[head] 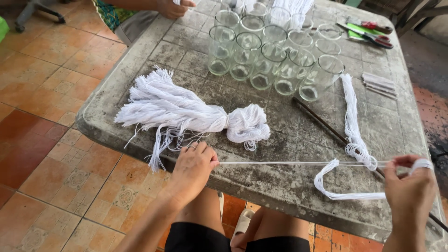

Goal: Tying knots in cotton string to prepare wicks for candle making

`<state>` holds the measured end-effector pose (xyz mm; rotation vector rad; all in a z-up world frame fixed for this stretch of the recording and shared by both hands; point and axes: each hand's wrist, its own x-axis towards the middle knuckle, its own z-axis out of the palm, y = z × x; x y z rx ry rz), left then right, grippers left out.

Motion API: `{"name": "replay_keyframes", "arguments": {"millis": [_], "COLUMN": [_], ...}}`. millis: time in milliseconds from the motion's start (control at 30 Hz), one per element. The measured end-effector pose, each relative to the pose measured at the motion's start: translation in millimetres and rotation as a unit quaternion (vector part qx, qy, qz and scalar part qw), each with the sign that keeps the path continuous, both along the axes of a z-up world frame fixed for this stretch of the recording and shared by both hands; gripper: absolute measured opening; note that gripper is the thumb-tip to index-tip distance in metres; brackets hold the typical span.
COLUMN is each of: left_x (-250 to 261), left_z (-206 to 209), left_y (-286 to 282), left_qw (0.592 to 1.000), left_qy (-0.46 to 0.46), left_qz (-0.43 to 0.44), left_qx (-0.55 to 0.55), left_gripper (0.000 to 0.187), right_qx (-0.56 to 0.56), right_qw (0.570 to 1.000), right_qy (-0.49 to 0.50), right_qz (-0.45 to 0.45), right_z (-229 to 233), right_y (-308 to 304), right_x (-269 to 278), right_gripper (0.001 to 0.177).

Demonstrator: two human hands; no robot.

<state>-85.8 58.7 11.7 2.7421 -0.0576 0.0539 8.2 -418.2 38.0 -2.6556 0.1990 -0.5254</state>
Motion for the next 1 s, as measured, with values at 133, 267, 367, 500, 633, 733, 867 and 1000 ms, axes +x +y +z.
{"name": "replay_keyframes", "arguments": {"millis": [133, 267, 367, 500, 633, 733, 867, 1000], "left_x": [-1, 11, 24, 34, 33, 39, 51, 53], "left_z": [-6, -1, 13, 63, 126, 159, 171, 181], "left_y": [1, 16, 25, -2, -79, -113, -128, -126], "left_qw": [0.999, 0.993, 0.987, 0.996, 0.929, 0.916, 0.928, 0.924], "left_qy": [0.003, -0.076, -0.082, -0.009, -0.206, -0.230, -0.232, -0.242], "left_qz": [0.044, 0.066, 0.071, 0.021, -0.174, -0.201, -0.167, -0.156], "left_qx": [0.014, 0.057, 0.118, 0.091, -0.253, -0.262, -0.238, -0.251], "left_gripper": [0.015, 0.013, 0.017, 0.024, 0.025, 0.037, 0.033, 0.025], "right_qx": [-0.070, -0.015, -0.001, 0.069, 0.090, 0.090, 0.077, 0.125], "right_qw": [0.992, 0.995, 0.997, 0.987, 0.971, 0.965, 0.974, 0.960], "right_qy": [-0.104, -0.097, -0.058, -0.015, 0.025, -0.006, -0.015, -0.053], "right_qz": [-0.002, 0.024, 0.057, 0.146, 0.219, 0.246, 0.213, 0.245], "right_z": [-2, 40, 67, 103, 138, 165, 177, 181], "right_y": [-5, 21, 38, 81, 135, 173, 184, 183], "right_x": [10, 13, 10, -4, -22, -39, -45, -46], "right_gripper": [0.015, 0.019, 0.021, 0.017, 0.018, 0.015, 0.020, 0.022]}}
